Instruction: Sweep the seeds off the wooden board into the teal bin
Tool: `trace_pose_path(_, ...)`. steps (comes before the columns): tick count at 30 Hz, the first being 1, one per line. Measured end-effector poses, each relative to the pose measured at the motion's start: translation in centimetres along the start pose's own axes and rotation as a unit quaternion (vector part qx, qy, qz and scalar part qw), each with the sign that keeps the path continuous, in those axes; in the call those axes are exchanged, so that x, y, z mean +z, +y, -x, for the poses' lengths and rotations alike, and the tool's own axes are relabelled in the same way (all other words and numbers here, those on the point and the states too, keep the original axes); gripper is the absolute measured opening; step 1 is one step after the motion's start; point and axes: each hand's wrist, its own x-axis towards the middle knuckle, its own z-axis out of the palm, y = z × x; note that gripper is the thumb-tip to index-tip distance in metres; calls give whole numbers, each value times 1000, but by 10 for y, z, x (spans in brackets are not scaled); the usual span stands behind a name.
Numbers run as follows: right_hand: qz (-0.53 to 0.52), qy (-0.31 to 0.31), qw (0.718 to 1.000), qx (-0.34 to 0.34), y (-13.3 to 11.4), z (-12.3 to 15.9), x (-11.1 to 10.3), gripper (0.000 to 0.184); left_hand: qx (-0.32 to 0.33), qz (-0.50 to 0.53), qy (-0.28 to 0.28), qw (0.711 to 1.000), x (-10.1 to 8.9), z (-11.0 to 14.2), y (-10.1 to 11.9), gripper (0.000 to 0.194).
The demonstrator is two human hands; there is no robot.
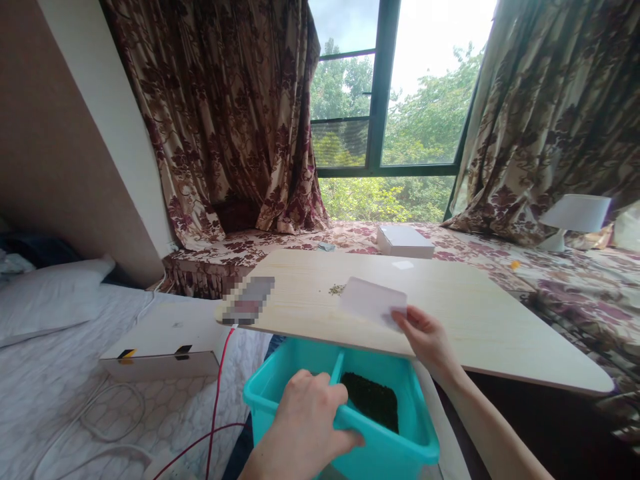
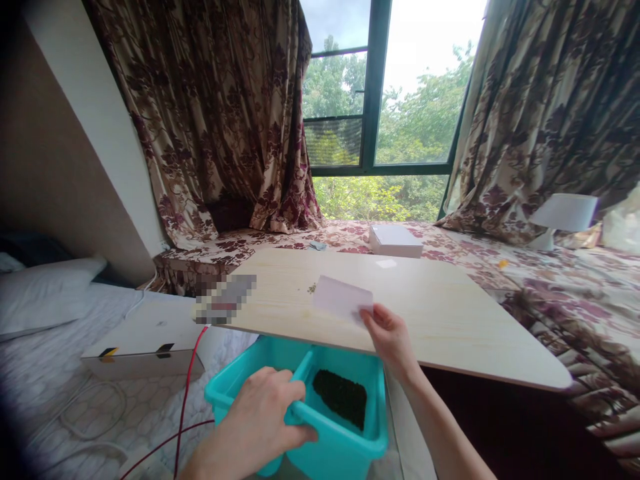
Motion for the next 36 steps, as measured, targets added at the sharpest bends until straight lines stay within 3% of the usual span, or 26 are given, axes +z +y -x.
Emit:
trace_pose_path(3, -3, 59, 998, -5, 9, -21, -14, 42, -29, -2, 7, 1000, 0, 4, -10, 30)
trace_pose_path(8, 10, 49, 999, -11, 22, -36, -12, 45, -63, -6, 5, 998, -2, 6, -18, 27)
trace_pose_path(14, 42, 29, 998, -26, 27, -40, -1, 39, -75, -9, 2, 997, -3, 7, -22, 27)
trace_pose_path(21, 34, 9, 999, -26, 25, -39, -3, 36, -71, 3, 14, 997, -4, 8, -24, 26)
trace_pose_path(36, 52, 33, 998, -21, 20, -39, -3, 31, -94, 8, 8, 995, -2, 7, -30, 28)
